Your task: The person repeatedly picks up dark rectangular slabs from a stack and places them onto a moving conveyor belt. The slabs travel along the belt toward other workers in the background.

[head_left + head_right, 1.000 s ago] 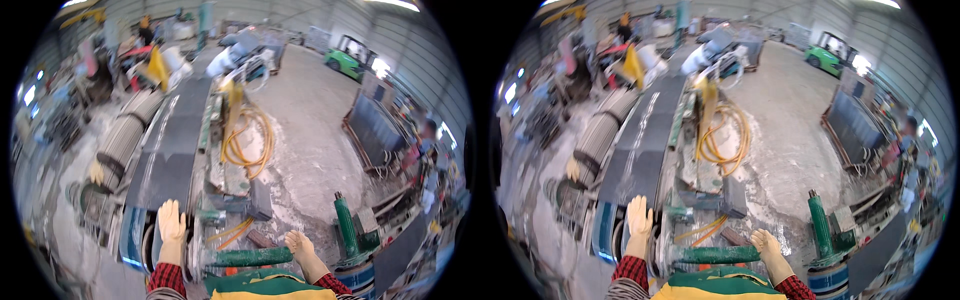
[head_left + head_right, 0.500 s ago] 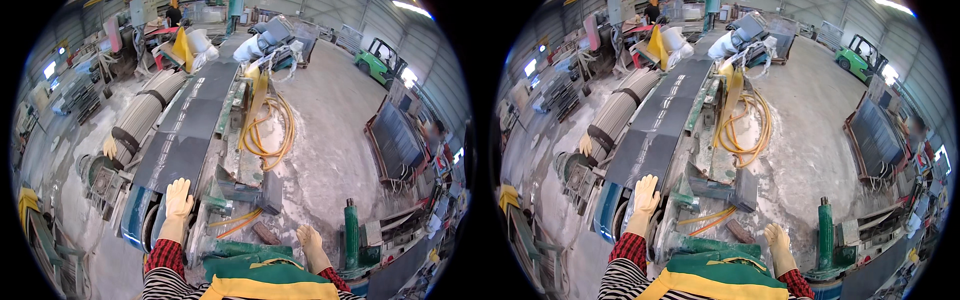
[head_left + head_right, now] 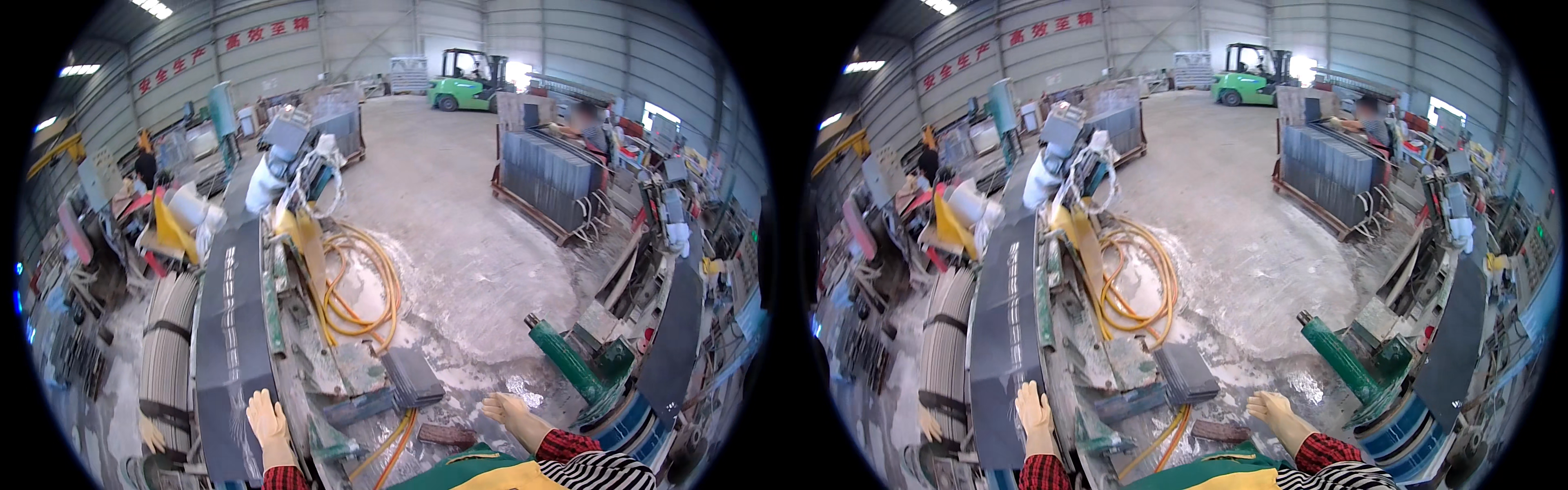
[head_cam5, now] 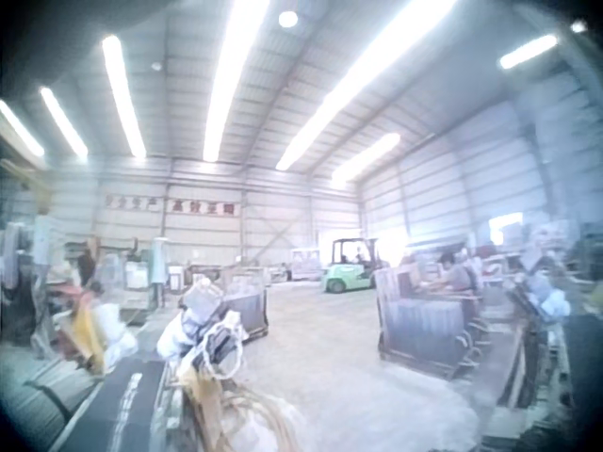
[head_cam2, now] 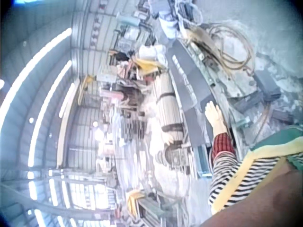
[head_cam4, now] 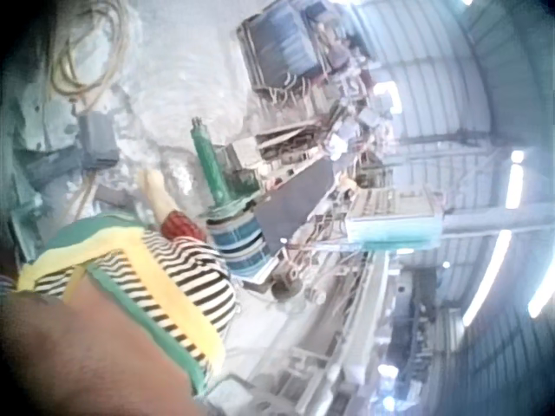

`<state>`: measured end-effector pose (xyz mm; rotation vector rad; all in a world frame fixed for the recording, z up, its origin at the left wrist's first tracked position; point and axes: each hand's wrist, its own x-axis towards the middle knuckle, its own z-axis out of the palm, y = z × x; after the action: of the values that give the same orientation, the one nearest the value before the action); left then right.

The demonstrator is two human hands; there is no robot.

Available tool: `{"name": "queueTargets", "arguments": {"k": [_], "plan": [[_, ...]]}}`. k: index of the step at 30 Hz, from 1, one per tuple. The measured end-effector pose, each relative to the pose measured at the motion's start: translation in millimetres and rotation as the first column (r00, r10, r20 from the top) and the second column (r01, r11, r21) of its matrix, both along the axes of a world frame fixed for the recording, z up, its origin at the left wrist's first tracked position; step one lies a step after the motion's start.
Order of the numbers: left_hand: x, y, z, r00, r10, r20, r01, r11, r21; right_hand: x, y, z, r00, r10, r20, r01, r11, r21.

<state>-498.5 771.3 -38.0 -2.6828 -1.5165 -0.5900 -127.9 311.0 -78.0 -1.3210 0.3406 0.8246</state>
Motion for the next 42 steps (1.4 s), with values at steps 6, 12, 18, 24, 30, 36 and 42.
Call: {"name": "queueTargets", "arguments": {"k": [6, 12, 18, 24, 30, 36, 42], "plan": [[31.6, 41.6, -3.8, 0.977, 0.206, -0.056, -0.211, 0.973, -0.096, -12.4, -5.1, 4.4, 1.0, 0.027, -0.012, -0.028, 0.998, -0.064], [13.8, 39.7, -13.8, 0.987, 0.143, -0.068, -0.149, 0.982, -0.111, -7.3, -2.2, -58.3, 0.989, 0.12, -0.083, -0.119, 0.993, 0.018], [-48.2, -36.3, -3.5, 0.992, -0.039, -0.118, 0.035, 0.998, -0.043, -39.0, 30.0, -50.6, 0.93, 0.34, -0.141, -0.351, 0.934, -0.065], [-142.5, -85.2, -14.0, 0.996, 0.043, 0.075, -0.054, 0.986, 0.158, -57.3, 26.2, -68.2, 0.731, 0.625, -0.274, -0.655, 0.755, -0.026], [-145.3, -106.3, -10.4, 0.969, 0.245, 0.027, -0.242, 0.926, 0.291, -50.1, 20.4, -62.2, 0.763, 0.599, -0.243, -0.62, 0.784, -0.013], [-137.7, -130.2, 17.1, 0.962, 0.273, -0.014, -0.255, 0.917, 0.308, -45.5, 11.1, -52.9, 0.81, 0.525, -0.262, -0.552, 0.833, -0.036], [-134.9, -134.4, 18.8, 0.96, 0.277, 0.039, -0.274, 0.904, 0.327, -37.7, 6.9, -75.0, 0.742, 0.663, -0.095, -0.67, 0.739, -0.071]]}}
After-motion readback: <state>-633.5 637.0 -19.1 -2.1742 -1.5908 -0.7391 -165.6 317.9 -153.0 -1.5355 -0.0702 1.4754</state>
